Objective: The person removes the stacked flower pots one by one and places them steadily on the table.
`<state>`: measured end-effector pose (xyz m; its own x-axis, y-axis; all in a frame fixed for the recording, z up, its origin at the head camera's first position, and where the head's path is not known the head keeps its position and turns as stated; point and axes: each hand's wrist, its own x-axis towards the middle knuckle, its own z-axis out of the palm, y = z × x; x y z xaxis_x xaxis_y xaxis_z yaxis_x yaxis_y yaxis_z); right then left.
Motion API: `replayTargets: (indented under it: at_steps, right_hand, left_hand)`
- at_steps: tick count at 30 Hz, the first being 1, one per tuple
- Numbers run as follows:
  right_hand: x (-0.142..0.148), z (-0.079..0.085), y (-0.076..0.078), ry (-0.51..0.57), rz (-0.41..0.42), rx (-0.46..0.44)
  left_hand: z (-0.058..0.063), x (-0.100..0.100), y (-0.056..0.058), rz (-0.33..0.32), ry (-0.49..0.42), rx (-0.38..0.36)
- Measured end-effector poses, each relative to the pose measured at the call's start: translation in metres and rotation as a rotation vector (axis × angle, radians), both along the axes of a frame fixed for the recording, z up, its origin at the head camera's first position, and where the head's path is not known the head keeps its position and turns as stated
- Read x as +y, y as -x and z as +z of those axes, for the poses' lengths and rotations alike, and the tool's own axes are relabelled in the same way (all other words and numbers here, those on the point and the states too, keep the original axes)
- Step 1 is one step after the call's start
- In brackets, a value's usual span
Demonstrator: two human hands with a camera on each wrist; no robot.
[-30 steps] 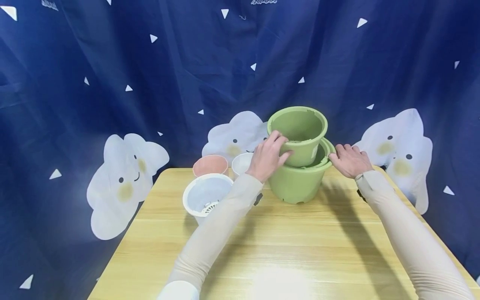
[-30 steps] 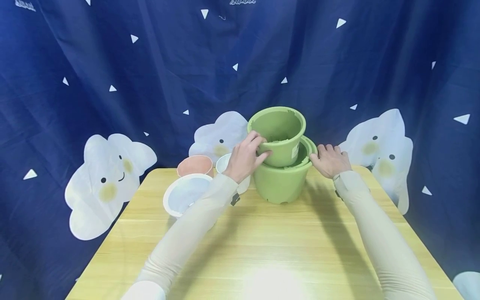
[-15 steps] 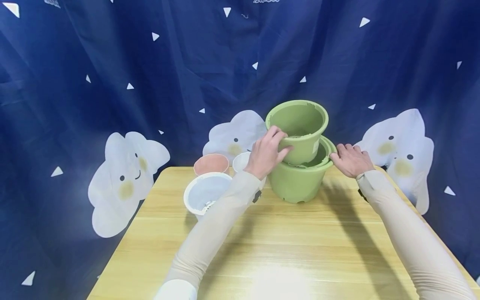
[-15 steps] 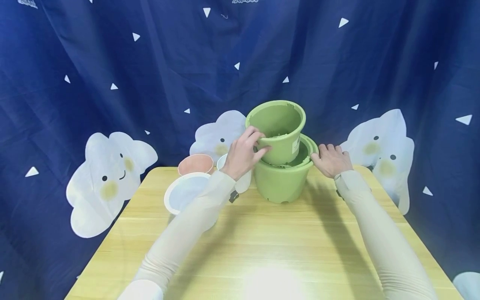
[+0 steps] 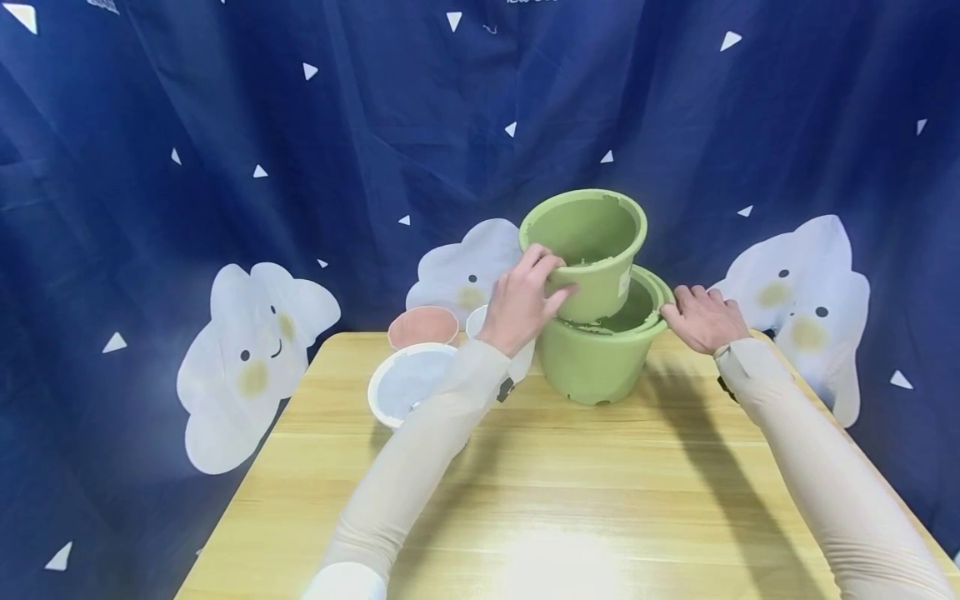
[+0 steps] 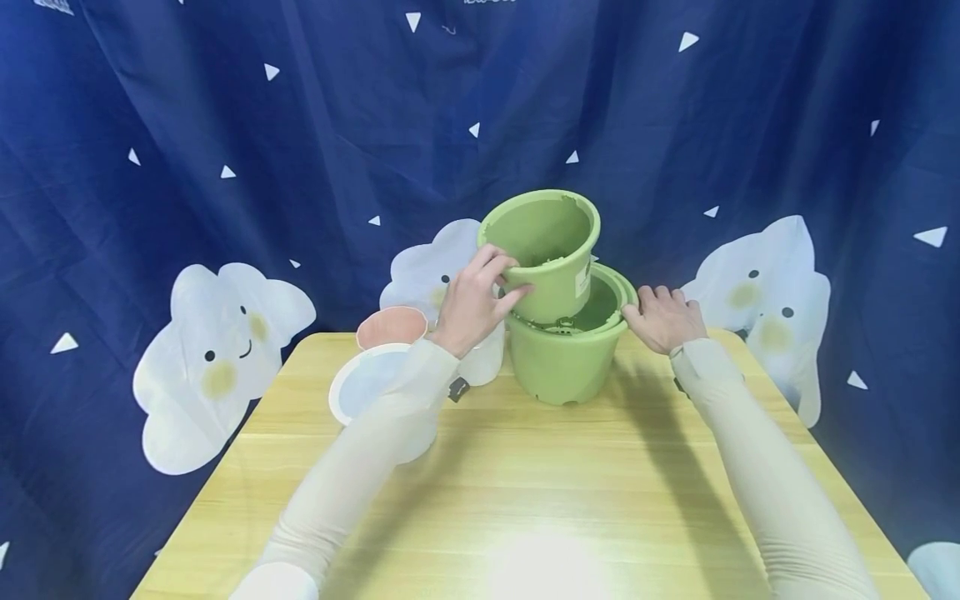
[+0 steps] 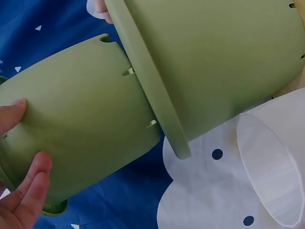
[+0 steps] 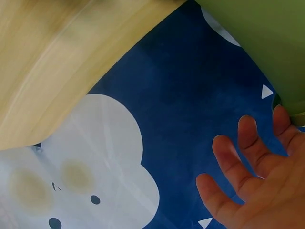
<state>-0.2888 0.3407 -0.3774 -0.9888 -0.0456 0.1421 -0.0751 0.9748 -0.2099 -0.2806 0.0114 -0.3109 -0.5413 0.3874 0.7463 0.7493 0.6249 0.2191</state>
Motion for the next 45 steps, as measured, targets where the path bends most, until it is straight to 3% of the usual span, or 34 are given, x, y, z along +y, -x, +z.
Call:
replayTargets:
  at_steps: [19, 45]
  right_hand:
    - [0.004, 0.000, -0.002, 0.002, 0.000, -0.015]
    - [0.001, -0.001, 0.001, 0.015, 0.005, -0.005]
  left_hand:
    - [-0.001, -0.022, -0.009, 0.004, -0.047, 0.052]
    - [-0.019, -0.068, -0.036, -0.020, -0.100, 0.014]
